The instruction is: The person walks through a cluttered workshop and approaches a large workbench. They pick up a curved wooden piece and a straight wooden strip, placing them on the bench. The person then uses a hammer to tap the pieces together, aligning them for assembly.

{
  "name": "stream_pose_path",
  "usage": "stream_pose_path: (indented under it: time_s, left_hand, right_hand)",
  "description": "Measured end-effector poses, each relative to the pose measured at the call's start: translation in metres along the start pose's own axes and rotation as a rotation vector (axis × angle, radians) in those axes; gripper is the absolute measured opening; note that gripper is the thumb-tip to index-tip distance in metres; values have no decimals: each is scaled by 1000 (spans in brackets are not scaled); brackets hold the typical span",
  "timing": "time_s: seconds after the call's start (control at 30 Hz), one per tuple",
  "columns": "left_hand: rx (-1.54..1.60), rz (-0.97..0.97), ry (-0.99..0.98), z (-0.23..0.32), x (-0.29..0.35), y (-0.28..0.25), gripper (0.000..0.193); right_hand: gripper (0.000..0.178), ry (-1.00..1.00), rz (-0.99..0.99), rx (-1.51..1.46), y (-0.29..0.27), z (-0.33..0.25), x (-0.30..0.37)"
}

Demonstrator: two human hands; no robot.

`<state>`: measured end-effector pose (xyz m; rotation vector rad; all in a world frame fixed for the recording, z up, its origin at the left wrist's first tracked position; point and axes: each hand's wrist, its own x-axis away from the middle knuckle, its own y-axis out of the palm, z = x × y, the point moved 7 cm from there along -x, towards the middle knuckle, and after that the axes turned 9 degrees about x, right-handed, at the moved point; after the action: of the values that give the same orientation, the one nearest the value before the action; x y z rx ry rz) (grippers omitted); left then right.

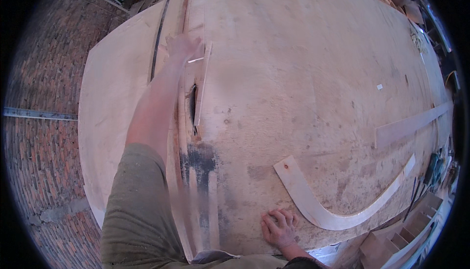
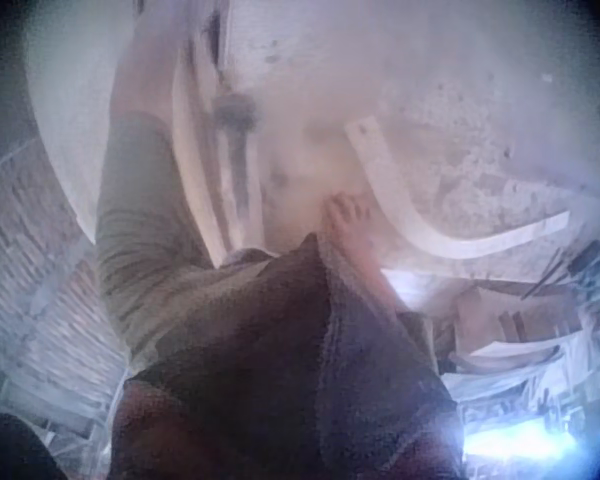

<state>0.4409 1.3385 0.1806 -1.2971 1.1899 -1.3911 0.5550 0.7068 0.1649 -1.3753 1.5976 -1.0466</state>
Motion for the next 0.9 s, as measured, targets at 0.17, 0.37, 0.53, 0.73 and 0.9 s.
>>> stream_pose_path:
  time_s: [0.17,0.37,0.53,0.73,0.9]
  left_hand:
    - [107,7,-53,13,-9,4,66]
    - [87,218,-161,9,16,-34,66]
    - [185,245,-61,-37,15,-91,65]
    - [736,233,-84,-143,36,-164,64]
    - [1216,392,-109,-226,164,-172,57]
  right_hand:
    - [23,7,5,-13,-3,0,-2]
    - [22,16,0,-5,-3,1,0]
    - [21,39,-16,-62,-5,5,2]
    - [26,52,26,-118,-9,7,10]
    - [26,55,97,-159,-5,5,26]
